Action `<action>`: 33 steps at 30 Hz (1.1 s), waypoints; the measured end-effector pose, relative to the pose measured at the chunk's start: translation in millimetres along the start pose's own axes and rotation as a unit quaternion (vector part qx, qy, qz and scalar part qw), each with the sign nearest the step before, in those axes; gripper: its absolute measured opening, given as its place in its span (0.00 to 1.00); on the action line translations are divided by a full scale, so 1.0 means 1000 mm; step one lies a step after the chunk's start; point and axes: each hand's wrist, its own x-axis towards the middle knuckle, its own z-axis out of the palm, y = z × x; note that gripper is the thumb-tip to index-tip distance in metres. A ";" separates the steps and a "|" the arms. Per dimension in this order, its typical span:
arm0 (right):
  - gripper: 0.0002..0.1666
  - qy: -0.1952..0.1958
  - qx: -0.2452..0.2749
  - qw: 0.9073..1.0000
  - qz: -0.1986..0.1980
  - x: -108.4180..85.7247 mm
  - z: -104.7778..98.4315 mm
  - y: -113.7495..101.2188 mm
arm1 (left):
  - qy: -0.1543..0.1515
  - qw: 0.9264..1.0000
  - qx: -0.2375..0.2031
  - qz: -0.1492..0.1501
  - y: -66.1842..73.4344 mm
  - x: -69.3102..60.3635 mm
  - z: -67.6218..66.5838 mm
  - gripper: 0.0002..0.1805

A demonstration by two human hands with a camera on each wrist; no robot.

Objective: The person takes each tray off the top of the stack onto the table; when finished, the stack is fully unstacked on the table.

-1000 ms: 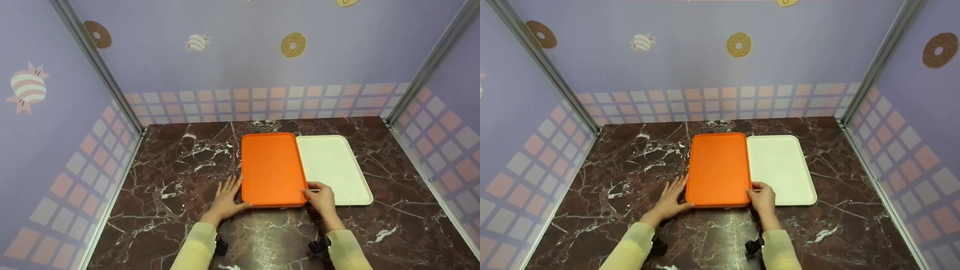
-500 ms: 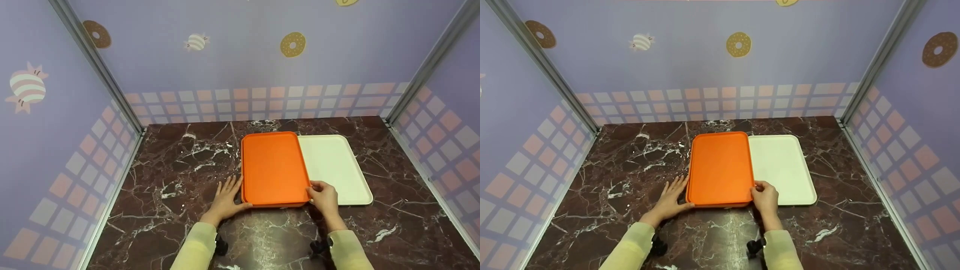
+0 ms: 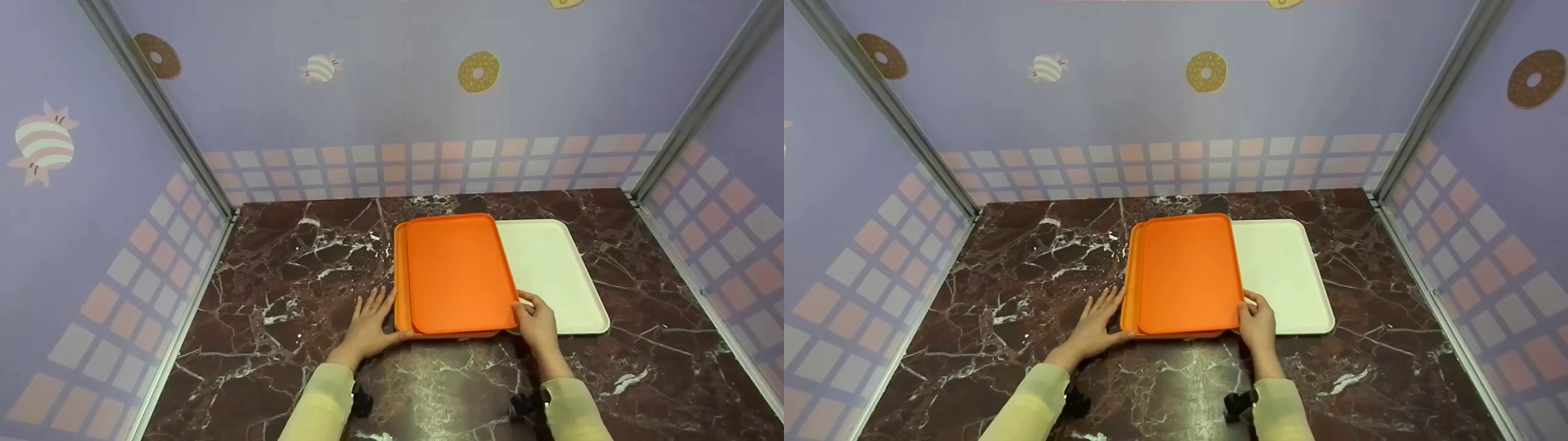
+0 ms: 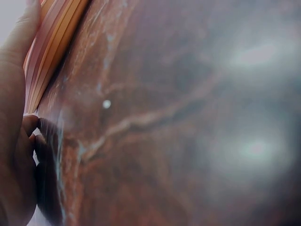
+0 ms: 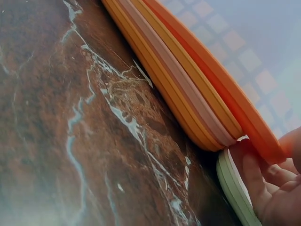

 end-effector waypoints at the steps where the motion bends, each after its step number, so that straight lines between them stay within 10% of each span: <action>1: 0.25 -0.005 0.014 1.000 0.006 -0.001 -0.001 0.000 | 0.000 1.000 0.000 0.001 0.000 0.000 0.000 0.62; 14: 0.48 -0.151 0.198 0.966 0.071 -0.008 -0.021 0.007 | -0.002 1.000 -0.001 -0.002 -0.003 0.001 0.001 0.62; 33: 0.19 -0.102 0.411 0.906 0.000 -0.016 -0.036 0.022 | -0.003 1.000 0.003 0.001 -0.002 0.001 0.002 0.60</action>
